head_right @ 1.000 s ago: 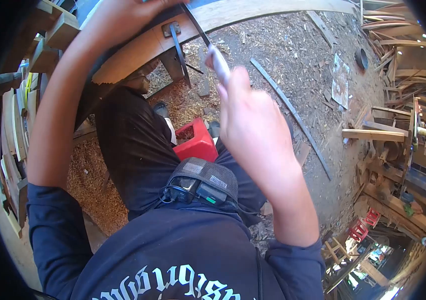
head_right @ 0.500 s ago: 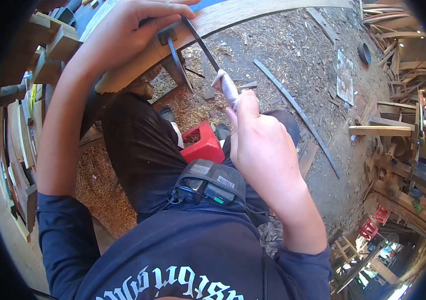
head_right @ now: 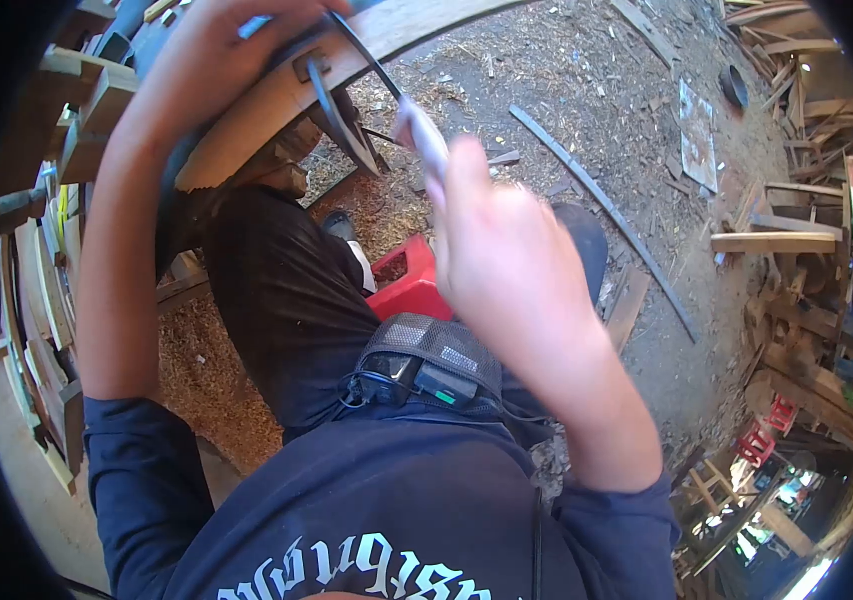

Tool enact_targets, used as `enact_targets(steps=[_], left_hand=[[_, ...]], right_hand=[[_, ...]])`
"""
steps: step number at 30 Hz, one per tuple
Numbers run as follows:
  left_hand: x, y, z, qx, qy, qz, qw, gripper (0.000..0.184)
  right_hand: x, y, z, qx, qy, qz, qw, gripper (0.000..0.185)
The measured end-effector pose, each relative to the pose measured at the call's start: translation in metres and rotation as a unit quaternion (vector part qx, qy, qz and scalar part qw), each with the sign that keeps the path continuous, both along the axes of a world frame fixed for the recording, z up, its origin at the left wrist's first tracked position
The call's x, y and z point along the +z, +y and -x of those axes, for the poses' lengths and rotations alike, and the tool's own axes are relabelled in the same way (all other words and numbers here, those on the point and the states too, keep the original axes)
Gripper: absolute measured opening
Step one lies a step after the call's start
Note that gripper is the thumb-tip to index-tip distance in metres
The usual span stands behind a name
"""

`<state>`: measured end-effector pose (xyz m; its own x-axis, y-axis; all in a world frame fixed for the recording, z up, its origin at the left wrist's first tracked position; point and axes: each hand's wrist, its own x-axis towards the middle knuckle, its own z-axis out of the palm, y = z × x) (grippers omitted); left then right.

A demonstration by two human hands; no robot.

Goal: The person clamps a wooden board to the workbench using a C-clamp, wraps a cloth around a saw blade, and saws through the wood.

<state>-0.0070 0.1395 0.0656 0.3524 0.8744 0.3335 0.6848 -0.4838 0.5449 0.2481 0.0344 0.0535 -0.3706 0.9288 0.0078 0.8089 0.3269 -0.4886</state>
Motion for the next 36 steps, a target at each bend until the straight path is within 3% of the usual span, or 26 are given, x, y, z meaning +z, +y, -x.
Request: enact_targets(steps=[2, 4, 7, 9, 10, 15, 16, 18, 20, 22, 24, 28, 30, 31, 36], left_hand=[[-0.01, 0.01, 0.008, 0.024, 0.017, -0.044, 0.999, 0.021], [-0.004, 0.002, -0.003, 0.059, -0.011, -0.01, 0.998, 0.02], [-0.01, 0.004, 0.0, -0.039, 0.053, -0.033, 0.997, 0.019], [-0.007, 0.0, -0.005, -0.049, 0.002, 0.027, 0.998, 0.019], [-0.011, 0.003, -0.003, -0.085, -0.005, -0.013, 0.996, 0.019], [-0.014, 0.011, 0.005, 0.036, -0.032, -0.027, 0.998, 0.02], [-0.012, 0.013, 0.001, 0.037, -0.045, -0.031, 0.998, 0.02], [0.01, -0.006, -0.014, 0.04, 0.012, 0.064, 0.997, 0.02], [-0.012, 0.005, 0.002, -0.051, 0.037, -0.053, 0.997, 0.019], [-0.009, 0.002, -0.004, -0.039, -0.021, 0.034, 0.998, 0.017], [-0.016, 0.009, 0.004, -0.028, -0.003, -0.047, 0.998, 0.016], [-0.012, 0.012, 0.005, 0.049, -0.013, -0.033, 0.998, 0.016], [-0.015, 0.012, 0.005, 0.072, -0.023, 0.029, 0.997, 0.016], [-0.015, 0.006, 0.001, 0.005, 0.027, -0.06, 0.998, 0.016], [-0.012, 0.001, -0.003, -0.041, 0.005, -0.016, 0.999, 0.017]], right_hand=[[-0.001, 0.032, 0.006, 0.012, -0.006, -0.001, 1.0, 0.014], [0.003, 0.031, 0.008, 0.019, -0.031, 0.0, 0.999, 0.013], [0.011, 0.0, -0.001, 0.003, -0.038, 0.012, 0.999, 0.022], [0.011, -0.008, -0.008, -0.007, -0.029, 0.025, 0.999, 0.022], [0.012, -0.009, -0.009, -0.013, -0.025, 0.034, 0.999, 0.022], [-0.001, 0.033, 0.015, 0.029, -0.029, -0.038, 0.998, 0.022], [0.0, 0.03, 0.013, 0.024, -0.031, -0.023, 0.999, 0.021], [0.006, 0.023, 0.01, 0.014, -0.038, 0.006, 0.999, 0.02], [0.011, -0.001, 0.0, -0.007, -0.041, 0.011, 0.999, 0.018], [0.012, -0.003, -0.001, -0.009, -0.039, 0.014, 0.999, 0.017], [0.011, 0.002, -0.001, -0.01, -0.02, 0.016, 1.0, 0.016], [-0.004, 0.031, 0.017, 0.029, -0.055, -0.057, 0.996, 0.019], [-0.003, 0.021, 0.01, 0.004, -0.051, -0.018, 0.999, 0.019], [0.004, 0.009, 0.006, -0.008, -0.048, 0.004, 0.999, 0.018], [0.013, -0.008, 0.002, -0.018, 0.013, 0.035, 0.999, 0.022]])
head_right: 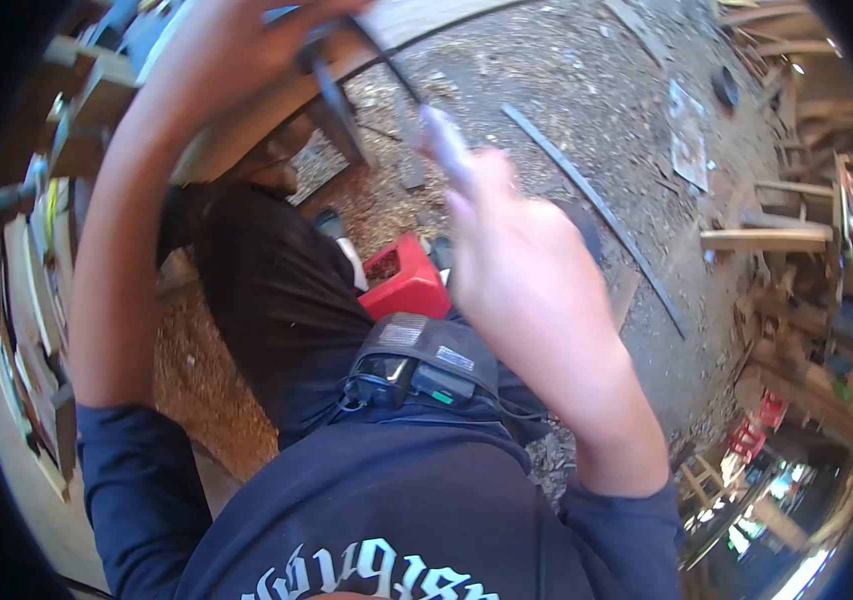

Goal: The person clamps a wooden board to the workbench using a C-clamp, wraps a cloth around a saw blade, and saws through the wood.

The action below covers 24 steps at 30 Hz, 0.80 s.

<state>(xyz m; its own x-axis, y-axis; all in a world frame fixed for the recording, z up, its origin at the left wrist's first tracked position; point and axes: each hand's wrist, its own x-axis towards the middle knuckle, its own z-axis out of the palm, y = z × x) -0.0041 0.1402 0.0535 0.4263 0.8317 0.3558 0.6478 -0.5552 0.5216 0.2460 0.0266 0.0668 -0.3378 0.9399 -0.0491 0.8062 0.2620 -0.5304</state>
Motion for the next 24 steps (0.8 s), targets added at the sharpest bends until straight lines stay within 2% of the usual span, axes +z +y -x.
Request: enact_targets(steps=[2, 4, 7, 10, 14, 16, 17, 18, 20, 21, 22, 24], left_hand=[[-0.021, 0.033, 0.032, 0.049, 0.074, -0.035, 0.995, 0.025], [-0.026, 0.043, 0.038, 0.047, 0.065, -0.087, 0.993, 0.023], [-0.023, 0.034, 0.026, 0.023, 0.019, -0.045, 0.999, 0.022], [-0.013, 0.014, -0.001, -0.031, 0.075, -0.114, 0.99, 0.02], [0.019, -0.012, -0.022, 0.027, 0.034, 0.006, 0.999, 0.018], [0.015, -0.007, -0.019, 0.025, 0.009, 0.022, 0.999, 0.018], [0.011, -0.004, -0.017, 0.024, -0.013, 0.036, 0.999, 0.018], [0.003, 0.0, -0.012, 0.001, 0.004, 0.01, 1.0, 0.019], [-0.008, 0.009, 0.004, -0.047, 0.038, -0.041, 0.997, 0.021], [-0.008, 0.014, 0.006, -0.103, 0.137, -0.185, 0.968, 0.02], [-0.004, 0.009, -0.001, -0.095, 0.146, -0.23, 0.957, 0.019], [0.008, -0.003, -0.006, -0.061, 0.096, -0.111, 0.987, 0.019]], right_hand=[[-0.01, 0.028, 0.01, 0.006, -0.042, -0.003, 0.999, 0.015], [-0.017, 0.044, 0.013, 0.04, -0.061, -0.081, 0.994, 0.017], [-0.014, 0.034, 0.005, 0.03, -0.035, -0.029, 0.999, 0.017], [0.005, -0.001, -0.012, -0.017, -0.025, 0.05, 0.998, 0.016], [0.009, 0.008, -0.014, -0.035, -0.044, 0.05, 0.997, 0.014], [0.007, 0.017, -0.025, -0.029, -0.009, 0.081, 0.996, 0.014], [0.002, 0.006, -0.022, -0.003, -0.025, 0.052, 0.998, 0.014], [-0.003, -0.001, -0.017, 0.031, -0.048, -0.002, 0.998, 0.018], [0.001, -0.009, -0.013, -0.021, -0.062, 0.033, 0.997, 0.013], [0.0, -0.012, -0.013, -0.031, -0.052, 0.033, 0.998, 0.013], [-0.001, -0.018, -0.017, -0.038, -0.046, 0.037, 0.998, 0.013], [-0.001, -0.019, -0.015, -0.031, -0.039, 0.038, 0.998, 0.013]])
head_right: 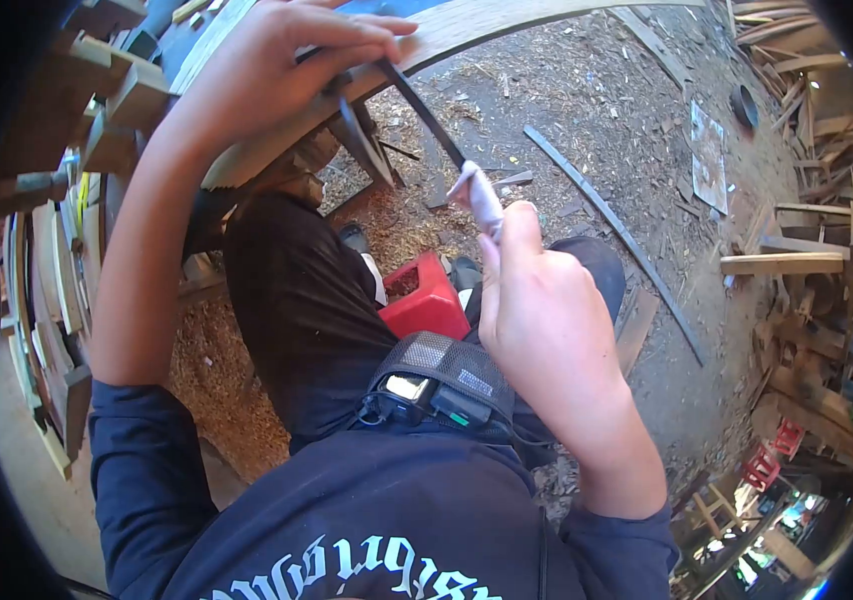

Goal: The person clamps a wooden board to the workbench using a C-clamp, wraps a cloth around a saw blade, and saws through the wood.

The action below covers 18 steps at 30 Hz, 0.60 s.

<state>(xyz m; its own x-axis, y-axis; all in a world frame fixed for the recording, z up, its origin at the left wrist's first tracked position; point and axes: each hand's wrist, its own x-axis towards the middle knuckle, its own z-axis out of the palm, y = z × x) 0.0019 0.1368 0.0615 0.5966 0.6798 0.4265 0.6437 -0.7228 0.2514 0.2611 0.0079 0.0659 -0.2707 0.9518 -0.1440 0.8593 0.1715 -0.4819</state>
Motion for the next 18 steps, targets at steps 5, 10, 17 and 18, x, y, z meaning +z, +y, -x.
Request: enact_targets(steps=[5, 10, 17, 18], left_hand=[[-0.009, 0.023, 0.021, 0.105, -0.13, 0.136, 0.976, 0.017], [-0.005, 0.011, 0.009, 0.06, -0.039, 0.087, 0.994, 0.02], [-0.008, 0.028, 0.027, 0.132, -0.148, 0.159, 0.967, 0.013], [-0.005, 0.024, 0.021, 0.119, -0.136, 0.137, 0.974, 0.014]], right_hand=[[-0.008, 0.045, 0.021, 0.042, 0.002, -0.051, 0.998, 0.015], [0.005, 0.029, 0.011, 0.049, -0.002, -0.023, 0.999, 0.022], [-0.011, 0.057, 0.028, 0.066, -0.014, -0.066, 0.996, 0.02], [-0.012, 0.059, 0.029, 0.075, -0.012, -0.07, 0.995, 0.02]])
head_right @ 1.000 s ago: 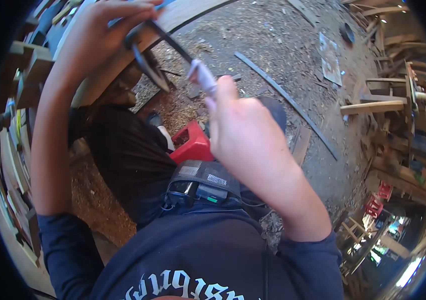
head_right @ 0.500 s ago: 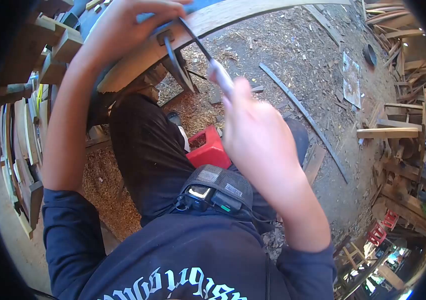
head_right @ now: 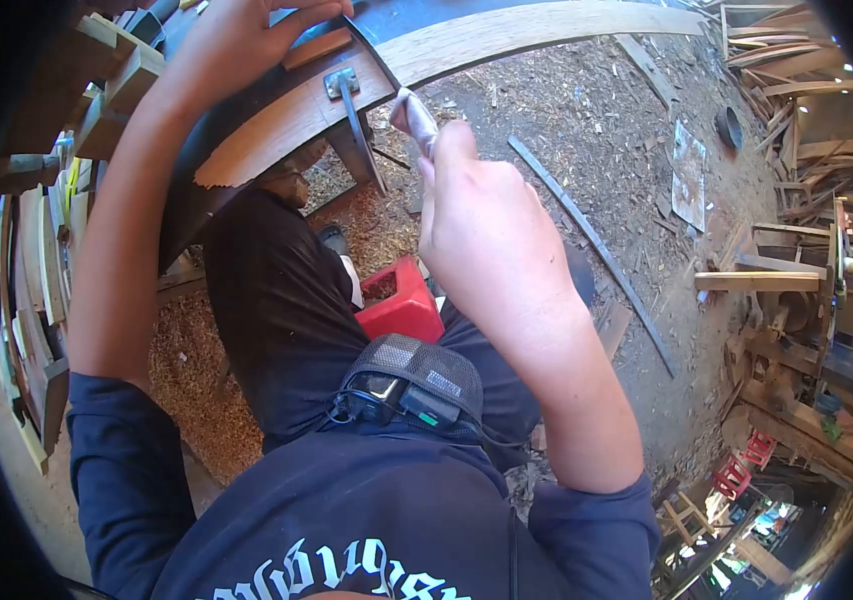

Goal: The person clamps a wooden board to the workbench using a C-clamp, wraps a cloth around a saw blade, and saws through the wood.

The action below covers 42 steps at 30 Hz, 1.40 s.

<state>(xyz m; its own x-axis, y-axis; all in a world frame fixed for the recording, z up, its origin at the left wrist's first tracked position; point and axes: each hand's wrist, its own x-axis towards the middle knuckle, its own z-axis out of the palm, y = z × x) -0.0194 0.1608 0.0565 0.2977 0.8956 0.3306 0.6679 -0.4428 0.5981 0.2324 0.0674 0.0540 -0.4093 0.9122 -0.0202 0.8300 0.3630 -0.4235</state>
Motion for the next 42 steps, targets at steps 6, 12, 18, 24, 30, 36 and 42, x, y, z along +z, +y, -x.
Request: enact_targets(steps=[6, 12, 18, 24, 30, 36, 42], left_hand=[[-0.008, 0.0, -0.005, -0.08, 0.113, -0.116, 0.984, 0.015], [-0.008, 0.007, 0.008, -0.009, 0.1, -0.134, 0.986, 0.015], [-0.015, 0.004, 0.003, -0.056, 0.092, -0.164, 0.981, 0.013], [-0.001, 0.0, -0.003, -0.047, 0.034, -0.085, 0.995, 0.012], [-0.02, 0.013, 0.017, -0.021, 0.01, -0.066, 0.998, 0.015], [-0.003, 0.001, 0.008, -0.002, 0.078, -0.12, 0.99, 0.014], [-0.011, 0.007, 0.009, -0.02, 0.028, -0.109, 0.993, 0.016]], right_hand=[[0.02, -0.035, -0.019, -0.024, 0.011, 0.044, 0.999, 0.019], [0.007, -0.003, 0.001, -0.017, 0.002, 0.029, 0.999, 0.015], [0.011, -0.03, -0.008, 0.006, 0.032, 0.008, 0.999, 0.02], [0.006, -0.012, -0.008, -0.023, 0.022, 0.042, 0.999, 0.012], [0.011, -0.011, 0.0, -0.043, 0.007, 0.051, 0.998, 0.015], [0.009, 0.003, 0.002, -0.011, 0.024, 0.034, 0.999, 0.016], [0.001, 0.003, -0.003, -0.02, 0.058, 0.034, 0.998, 0.015]])
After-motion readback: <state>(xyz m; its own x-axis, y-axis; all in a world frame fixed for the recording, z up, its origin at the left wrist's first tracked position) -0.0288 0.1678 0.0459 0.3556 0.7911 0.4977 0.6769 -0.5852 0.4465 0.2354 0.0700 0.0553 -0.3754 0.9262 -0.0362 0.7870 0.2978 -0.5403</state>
